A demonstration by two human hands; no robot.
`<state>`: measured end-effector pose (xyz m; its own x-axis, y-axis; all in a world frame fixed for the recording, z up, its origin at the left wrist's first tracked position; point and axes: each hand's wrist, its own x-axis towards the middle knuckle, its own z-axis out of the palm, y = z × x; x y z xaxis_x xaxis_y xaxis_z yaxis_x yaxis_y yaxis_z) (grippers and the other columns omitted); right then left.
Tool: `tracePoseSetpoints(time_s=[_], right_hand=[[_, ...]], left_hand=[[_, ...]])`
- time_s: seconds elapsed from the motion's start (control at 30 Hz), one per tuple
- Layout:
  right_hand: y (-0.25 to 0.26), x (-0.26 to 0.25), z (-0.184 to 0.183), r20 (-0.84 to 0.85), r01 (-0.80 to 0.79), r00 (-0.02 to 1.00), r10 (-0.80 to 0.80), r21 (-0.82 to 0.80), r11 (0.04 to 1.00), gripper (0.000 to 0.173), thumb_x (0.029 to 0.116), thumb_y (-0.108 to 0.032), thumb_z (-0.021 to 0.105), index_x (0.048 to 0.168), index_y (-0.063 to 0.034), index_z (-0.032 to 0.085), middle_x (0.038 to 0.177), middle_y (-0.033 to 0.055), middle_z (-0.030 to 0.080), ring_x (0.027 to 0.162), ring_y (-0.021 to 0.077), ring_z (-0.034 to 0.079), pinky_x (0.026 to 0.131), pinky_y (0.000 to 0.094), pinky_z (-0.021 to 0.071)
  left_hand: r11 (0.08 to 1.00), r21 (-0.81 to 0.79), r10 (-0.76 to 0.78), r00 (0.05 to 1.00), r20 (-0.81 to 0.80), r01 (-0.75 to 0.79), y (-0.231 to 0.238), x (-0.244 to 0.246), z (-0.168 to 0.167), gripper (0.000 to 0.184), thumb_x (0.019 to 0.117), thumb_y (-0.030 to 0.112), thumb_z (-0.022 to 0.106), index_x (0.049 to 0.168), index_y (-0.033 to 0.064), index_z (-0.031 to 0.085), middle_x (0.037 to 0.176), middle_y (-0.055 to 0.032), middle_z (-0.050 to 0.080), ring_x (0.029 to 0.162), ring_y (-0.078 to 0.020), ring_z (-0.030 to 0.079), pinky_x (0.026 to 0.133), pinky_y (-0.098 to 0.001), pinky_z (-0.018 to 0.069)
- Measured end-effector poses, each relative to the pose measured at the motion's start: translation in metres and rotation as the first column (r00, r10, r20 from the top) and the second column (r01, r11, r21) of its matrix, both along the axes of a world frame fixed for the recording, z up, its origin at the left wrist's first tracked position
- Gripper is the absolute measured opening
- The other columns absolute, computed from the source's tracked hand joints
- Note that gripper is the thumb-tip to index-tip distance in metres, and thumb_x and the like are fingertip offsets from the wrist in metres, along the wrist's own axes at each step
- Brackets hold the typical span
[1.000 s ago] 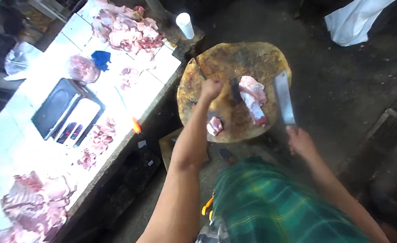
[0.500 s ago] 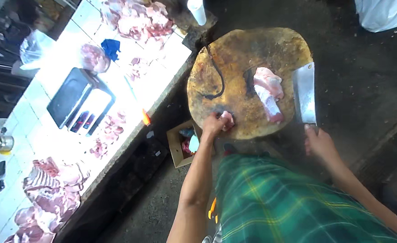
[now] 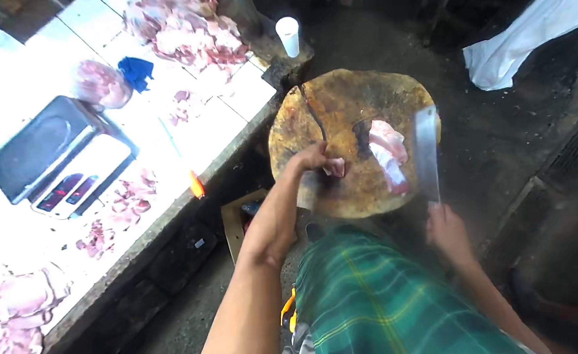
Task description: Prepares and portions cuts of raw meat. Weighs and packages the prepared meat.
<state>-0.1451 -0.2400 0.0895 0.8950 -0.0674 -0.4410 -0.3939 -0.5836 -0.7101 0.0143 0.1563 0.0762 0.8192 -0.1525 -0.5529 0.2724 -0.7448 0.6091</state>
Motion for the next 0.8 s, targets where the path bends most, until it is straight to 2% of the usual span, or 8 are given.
tracePoseSetpoints(time_s=[0.1, 0.17, 0.33, 0.4, 0.5, 0.63, 0.77, 0.8], right_hand=[[0.024, 0.003, 0.000, 0.037, -0.154, 0.987, 0.157, -0.061, 0.986, 0.061, 0.1092, -0.054, 0.028, 0.124, -0.0054, 0.061, 0.076, 0.0080, 0.064, 0.060, 0.0223, 0.064, 0.059, 0.0470, 0.0578], [0.043, 0.009, -0.008, -0.011, -0.208, 0.978, 0.208, -0.084, 0.974, 0.061, 0.1088, -0.056, 0.030, 0.123, -0.0061, 0.062, 0.080, 0.0104, 0.066, 0.066, 0.0256, 0.066, 0.065, 0.0506, 0.0581], [0.069, 0.034, -0.029, -0.206, -0.253, 0.952, 0.229, -0.101, 0.962, 0.061, 0.1085, -0.059, 0.031, 0.121, -0.0083, 0.063, 0.083, 0.0113, 0.066, 0.068, 0.0253, 0.067, 0.067, 0.0479, 0.0586], [0.066, 0.040, -0.031, -0.232, -0.257, 0.945, 0.231, -0.090, 0.962, 0.063, 0.1080, -0.060, 0.029, 0.117, -0.0074, 0.062, 0.079, 0.0103, 0.064, 0.063, 0.0241, 0.065, 0.062, 0.0457, 0.0583], [0.063, 0.047, -0.031, -0.248, -0.234, 0.945, 0.215, -0.049, 0.971, 0.066, 0.1072, -0.063, 0.029, 0.119, -0.0057, 0.060, 0.077, 0.0104, 0.063, 0.058, 0.0236, 0.063, 0.057, 0.0440, 0.0571], [0.060, 0.044, -0.026, -0.230, -0.230, 0.948, 0.218, -0.026, 0.973, 0.064, 0.1073, -0.062, 0.030, 0.115, -0.0069, 0.061, 0.076, 0.0091, 0.062, 0.057, 0.0222, 0.062, 0.056, 0.0424, 0.0569], [0.067, 0.026, -0.016, -0.005, -0.301, 0.953, 0.302, -0.085, 0.950, 0.060, 0.1087, -0.056, 0.031, 0.114, -0.0064, 0.064, 0.076, 0.0088, 0.064, 0.067, 0.0232, 0.066, 0.067, 0.0471, 0.0572], [0.074, 0.026, -0.010, 0.048, -0.319, 0.945, 0.324, -0.100, 0.943, 0.058, 0.1090, -0.054, 0.032, 0.115, -0.0061, 0.064, 0.076, 0.0090, 0.064, 0.069, 0.0235, 0.067, 0.068, 0.0476, 0.0573]], left_hand=[[0.948, 0.221, 0.223, 0.973, 0.056, -0.230, 0.015, -0.010, -0.015, 0.045, 0.0908, 0.039, 0.070, 0.117, 0.0018, 0.067, 0.107, -0.0252, 0.070, 0.104, -0.0446, 0.068, 0.088, -0.0698, 0.0522], [0.941, 0.193, 0.268, 0.960, 0.082, -0.279, 0.004, -0.024, -0.021, 0.044, 0.0994, 0.044, 0.061, 0.111, 0.0031, 0.072, 0.109, -0.0238, 0.071, 0.107, -0.0433, 0.068, 0.093, -0.0691, 0.0505], [0.970, 0.029, 0.227, 0.948, 0.225, -0.239, -0.019, -0.020, -0.033, 0.037, 0.1030, 0.021, 0.052, 0.136, 0.0190, 0.068, 0.128, -0.0103, 0.071, 0.122, -0.0312, 0.066, 0.104, -0.0616, 0.0497], [0.922, 0.088, 0.346, 0.905, 0.249, -0.377, -0.026, -0.019, -0.023, 0.044, 0.1021, 0.037, 0.053, 0.137, 0.0119, 0.064, 0.130, -0.0187, 0.067, 0.119, -0.0379, 0.065, 0.099, -0.0641, 0.0511], [0.934, 0.215, 0.215, 0.931, 0.296, -0.284, -0.051, -0.022, -0.026, 0.074, 0.0904, 0.059, 0.068, 0.146, 0.0116, 0.056, 0.146, -0.0225, 0.053, 0.132, -0.0445, 0.054, 0.101, -0.0667, 0.0490], [0.950, 0.297, -0.024, 0.921, 0.390, -0.101, -0.043, -0.016, -0.056, 0.049, 0.0890, 0.021, 0.069, 0.137, 0.0228, 0.065, 0.143, -0.0062, 0.062, 0.132, -0.0372, 0.054, 0.101, -0.0610, 0.0496], [0.983, 0.139, 0.071, 0.948, 0.310, -0.119, -0.026, -0.038, -0.042, 0.104, 0.0821, 0.027, 0.084, 0.165, 0.0156, 0.023, 0.160, -0.0159, 0.042, 0.143, -0.0397, 0.045, 0.114, -0.0613, 0.0414], [0.974, 0.108, 0.153, 0.934, 0.323, -0.197, -0.025, -0.048, -0.038, 0.106, 0.0808, 0.032, 0.086, 0.165, 0.0150, 0.023, 0.156, -0.0169, 0.046, 0.139, -0.0393, 0.049, 0.112, -0.0611, 0.0442]])
